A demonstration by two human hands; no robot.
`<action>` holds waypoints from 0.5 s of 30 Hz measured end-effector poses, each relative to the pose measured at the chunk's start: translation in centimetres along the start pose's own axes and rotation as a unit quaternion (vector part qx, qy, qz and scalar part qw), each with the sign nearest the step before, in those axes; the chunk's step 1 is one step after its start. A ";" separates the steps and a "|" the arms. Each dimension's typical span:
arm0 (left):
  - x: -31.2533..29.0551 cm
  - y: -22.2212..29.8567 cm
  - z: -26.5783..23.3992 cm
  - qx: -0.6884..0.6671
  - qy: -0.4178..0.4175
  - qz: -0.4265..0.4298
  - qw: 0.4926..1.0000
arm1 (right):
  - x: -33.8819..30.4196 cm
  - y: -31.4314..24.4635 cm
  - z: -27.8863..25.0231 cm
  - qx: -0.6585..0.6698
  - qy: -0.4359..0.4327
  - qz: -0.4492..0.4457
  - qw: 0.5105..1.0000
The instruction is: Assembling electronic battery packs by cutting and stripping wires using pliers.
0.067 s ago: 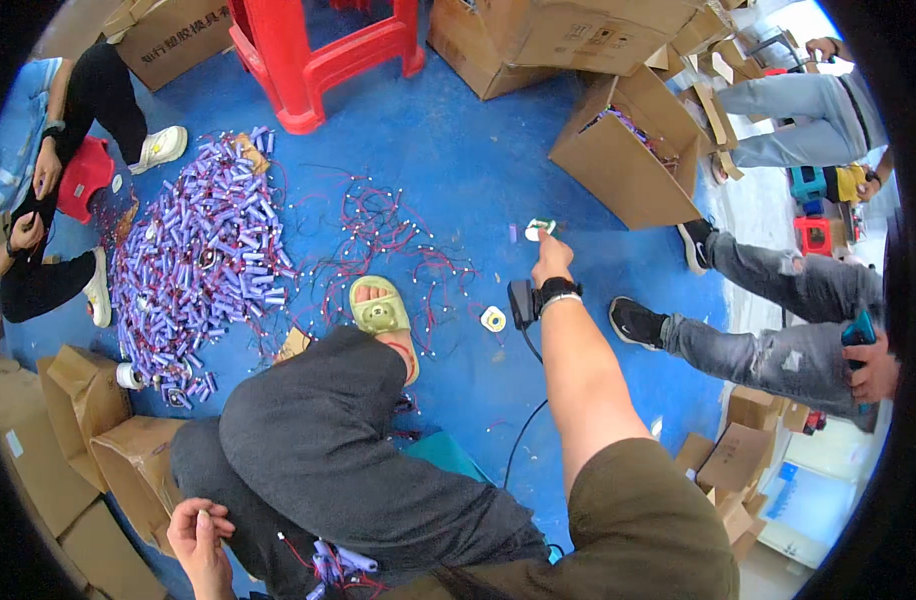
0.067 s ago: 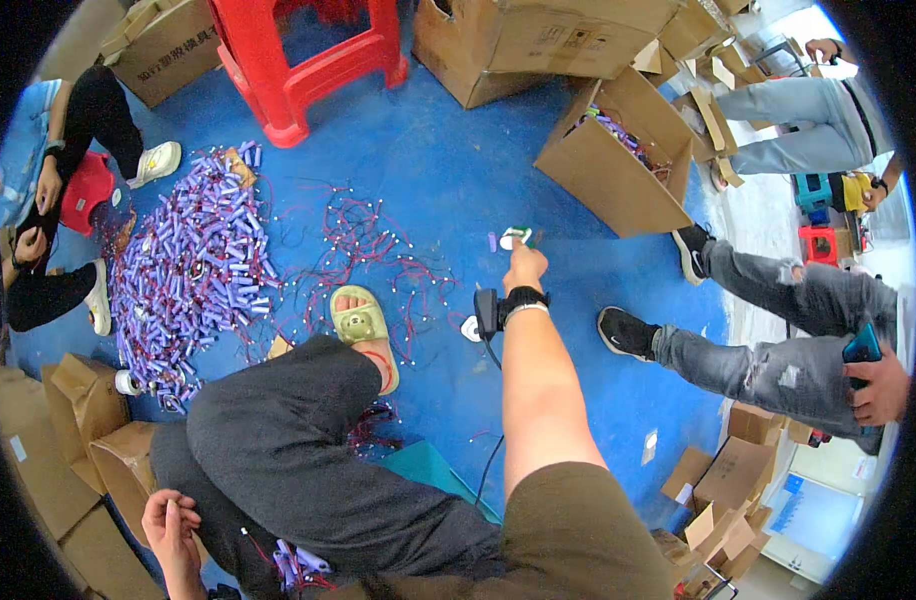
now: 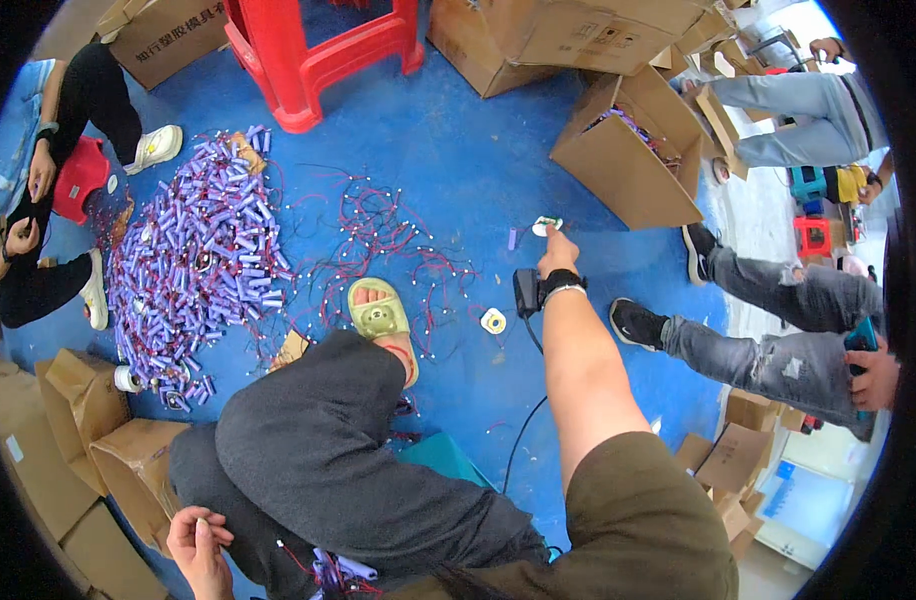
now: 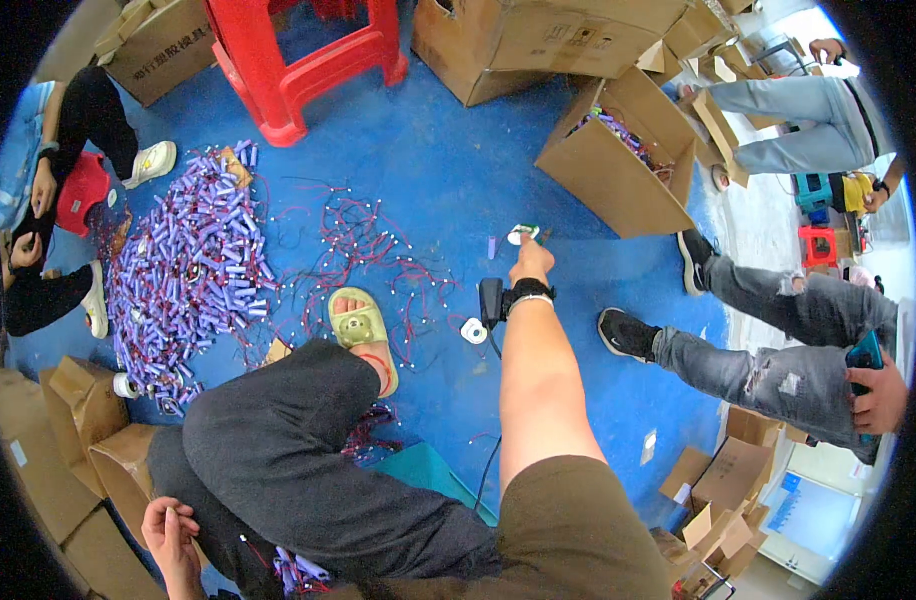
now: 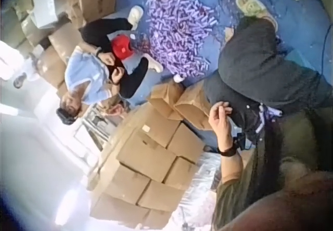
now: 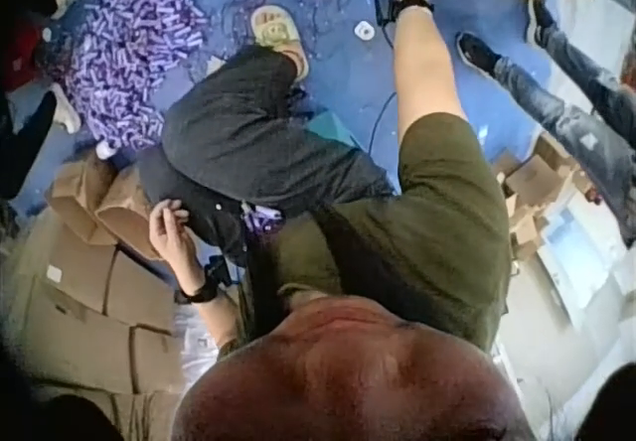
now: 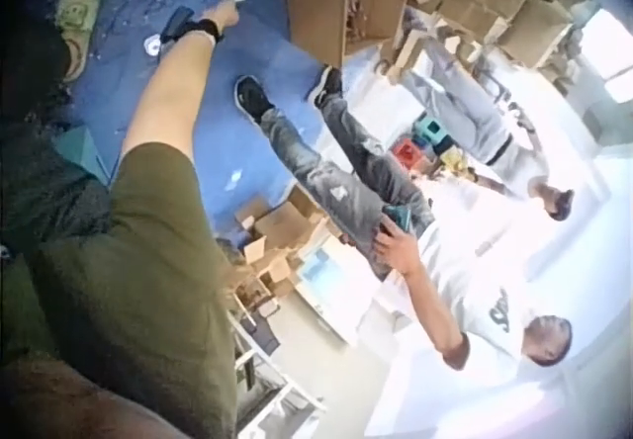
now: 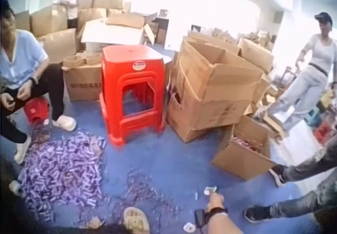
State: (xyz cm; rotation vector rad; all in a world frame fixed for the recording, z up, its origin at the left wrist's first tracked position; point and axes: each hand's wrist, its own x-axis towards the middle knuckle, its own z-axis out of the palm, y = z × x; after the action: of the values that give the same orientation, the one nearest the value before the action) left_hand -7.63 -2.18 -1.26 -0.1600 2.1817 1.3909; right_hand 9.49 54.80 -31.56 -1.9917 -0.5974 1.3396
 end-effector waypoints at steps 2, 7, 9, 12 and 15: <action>0.7 -0.1 0.0 -0.004 0.002 -0.007 1.000 | 1.4 -1.4 0.4 0.010 0.033 0.008 0.999; 1.2 2.4 1.0 0.002 -0.070 -0.047 0.996 | 4.1 -2.7 -1.3 -0.110 -0.055 -0.108 0.987; 0.7 2.0 1.0 -0.004 -0.068 -0.019 0.997 | 0.0 -1.1 -1.4 -0.156 -0.116 -0.240 0.951; -0.2 1.1 0.0 -0.025 -0.085 0.007 0.996 | -4.9 0.5 -3.3 -0.406 -0.214 -0.313 0.831; -2.3 3.8 -1.4 -0.007 -0.112 0.039 0.993 | -12.0 1.6 -5.8 -0.494 -0.366 -0.348 0.708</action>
State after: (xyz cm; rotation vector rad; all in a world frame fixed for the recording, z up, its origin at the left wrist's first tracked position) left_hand -7.60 -2.09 3.38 0.0746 2.0119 1.3963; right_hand 10.47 44.03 -23.65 -1.4081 -2.5904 1.3433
